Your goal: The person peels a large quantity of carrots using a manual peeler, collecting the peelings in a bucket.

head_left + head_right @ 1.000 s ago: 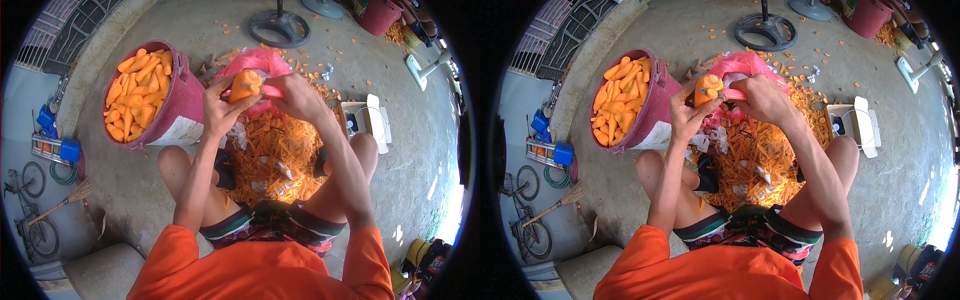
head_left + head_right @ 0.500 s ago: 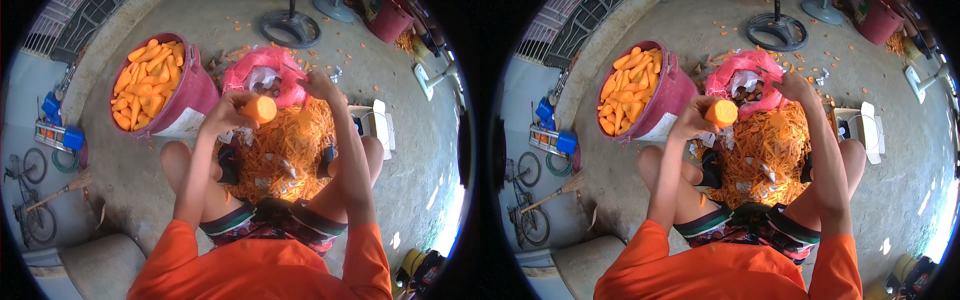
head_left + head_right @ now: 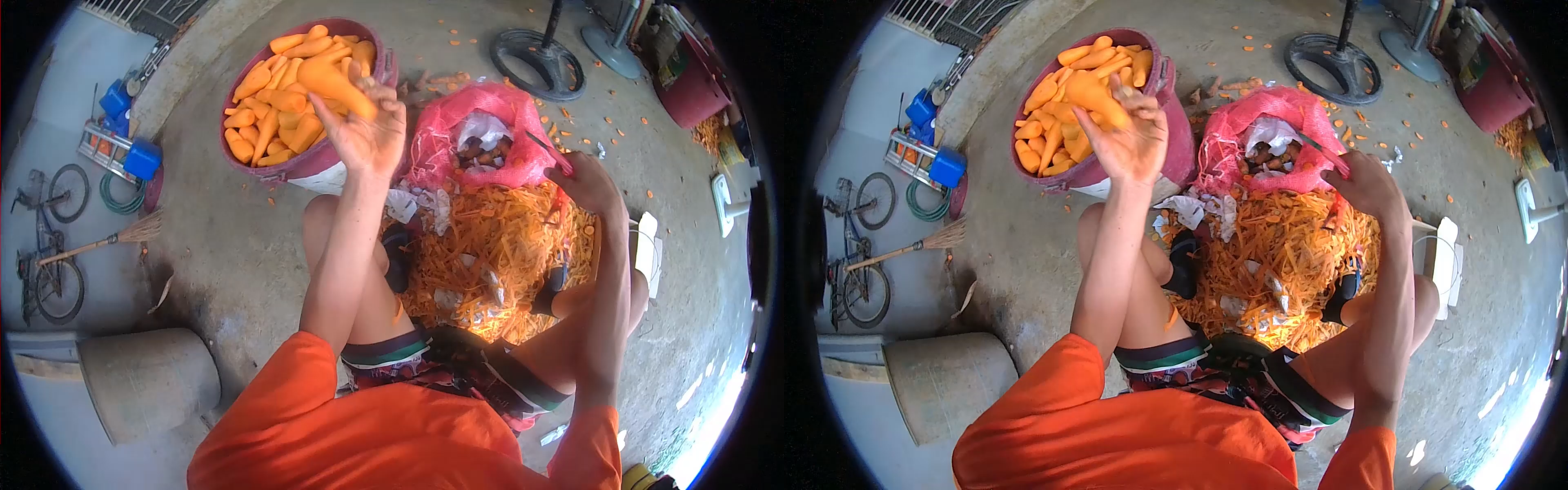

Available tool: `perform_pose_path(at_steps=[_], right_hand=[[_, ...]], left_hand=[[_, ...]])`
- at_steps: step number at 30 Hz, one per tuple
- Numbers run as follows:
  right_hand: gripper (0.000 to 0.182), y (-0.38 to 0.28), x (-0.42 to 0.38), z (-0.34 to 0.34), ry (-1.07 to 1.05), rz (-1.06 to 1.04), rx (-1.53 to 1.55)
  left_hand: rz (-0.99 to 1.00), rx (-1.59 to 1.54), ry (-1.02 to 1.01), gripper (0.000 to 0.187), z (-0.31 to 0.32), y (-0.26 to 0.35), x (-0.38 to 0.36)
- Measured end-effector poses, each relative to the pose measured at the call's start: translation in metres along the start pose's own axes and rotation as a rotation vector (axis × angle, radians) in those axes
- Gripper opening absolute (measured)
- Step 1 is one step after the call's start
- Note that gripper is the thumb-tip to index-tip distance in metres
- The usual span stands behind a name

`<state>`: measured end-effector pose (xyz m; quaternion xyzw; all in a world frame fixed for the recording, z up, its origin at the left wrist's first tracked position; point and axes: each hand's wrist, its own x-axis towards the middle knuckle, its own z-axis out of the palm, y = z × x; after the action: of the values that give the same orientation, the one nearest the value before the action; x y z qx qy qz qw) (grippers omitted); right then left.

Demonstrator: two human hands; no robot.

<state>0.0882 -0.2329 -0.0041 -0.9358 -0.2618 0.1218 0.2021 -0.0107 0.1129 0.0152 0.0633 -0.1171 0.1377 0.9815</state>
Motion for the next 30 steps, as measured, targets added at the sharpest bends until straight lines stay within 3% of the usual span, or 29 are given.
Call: perform_pose_path(at_steps=[3,5,9,11,12,13,15,17,19,20,21,22,23,27,28,30], right_hand=[[0.038,-0.015,-0.009,-0.018,-0.037,0.036,0.037],[0.036,-0.013,-0.012,-0.021,-0.023,0.038,0.017],[0.037,-0.003,-0.023,-0.034,0.015,-0.04,0.002],[0.039,-0.008,-0.029,-0.048,0.012,0.033,0.06],[0.04,0.003,-0.03,-0.047,0.053,0.012,0.064],[0.04,0.007,-0.033,-0.049,0.043,0.022,0.068],[0.041,0.014,-0.041,-0.059,0.073,0.117,0.048],[0.041,0.021,-0.045,-0.06,0.05,0.165,0.068],[0.04,0.027,-0.048,-0.056,0.204,0.088,0.039],[0.038,0.027,-0.046,-0.064,0.067,0.205,0.047],[0.038,0.028,-0.046,-0.064,0.059,0.218,0.047],[0.037,0.031,-0.046,-0.064,0.066,0.206,0.054],[0.037,0.036,-0.043,-0.063,0.074,0.192,0.061],[0.033,0.048,-0.034,-0.051,0.18,0.115,0.092],[0.032,0.049,-0.031,-0.051,0.21,0.099,0.06],[0.031,0.047,-0.023,-0.057,0.249,0.078,0.018]], left_hand=[[0.003,0.022,0.115,0.062,-0.033,-0.011,-0.015],[-0.095,0.046,0.113,0.051,-0.044,-0.027,-0.019],[-0.485,0.635,0.458,0.042,-0.072,-0.077,-0.02],[-0.784,1.02,0.446,0.036,-0.109,-0.098,-0.016],[-0.831,1.263,0.36,0.028,-0.119,-0.106,-0.017],[-0.844,1.258,0.367,0.028,-0.144,-0.11,-0.016],[-0.843,1.732,-0.011,0.028,-0.201,-0.117,-0.008],[-0.898,2.052,-0.109,0.027,-0.26,-0.124,0.013],[-0.968,2.325,-0.081,0.025,-0.3,-0.141,0.034],[-0.764,2.409,-0.177,0.025,-0.32,-0.146,0.042],[-0.553,2.475,-0.272,0.026,-0.356,-0.148,0.045],[-0.544,2.517,-0.17,0.026,-0.363,-0.155,0.05],[-0.596,2.39,-0.137,0.029,-0.37,-0.16,0.064],[-0.62,1.933,0.36,0.044,-0.388,-0.206,0.084],[-0.629,1.929,0.363,0.044,-0.395,-0.215,0.082],[-0.577,1.639,0.687,0.048,-0.406,-0.23,0.083]])
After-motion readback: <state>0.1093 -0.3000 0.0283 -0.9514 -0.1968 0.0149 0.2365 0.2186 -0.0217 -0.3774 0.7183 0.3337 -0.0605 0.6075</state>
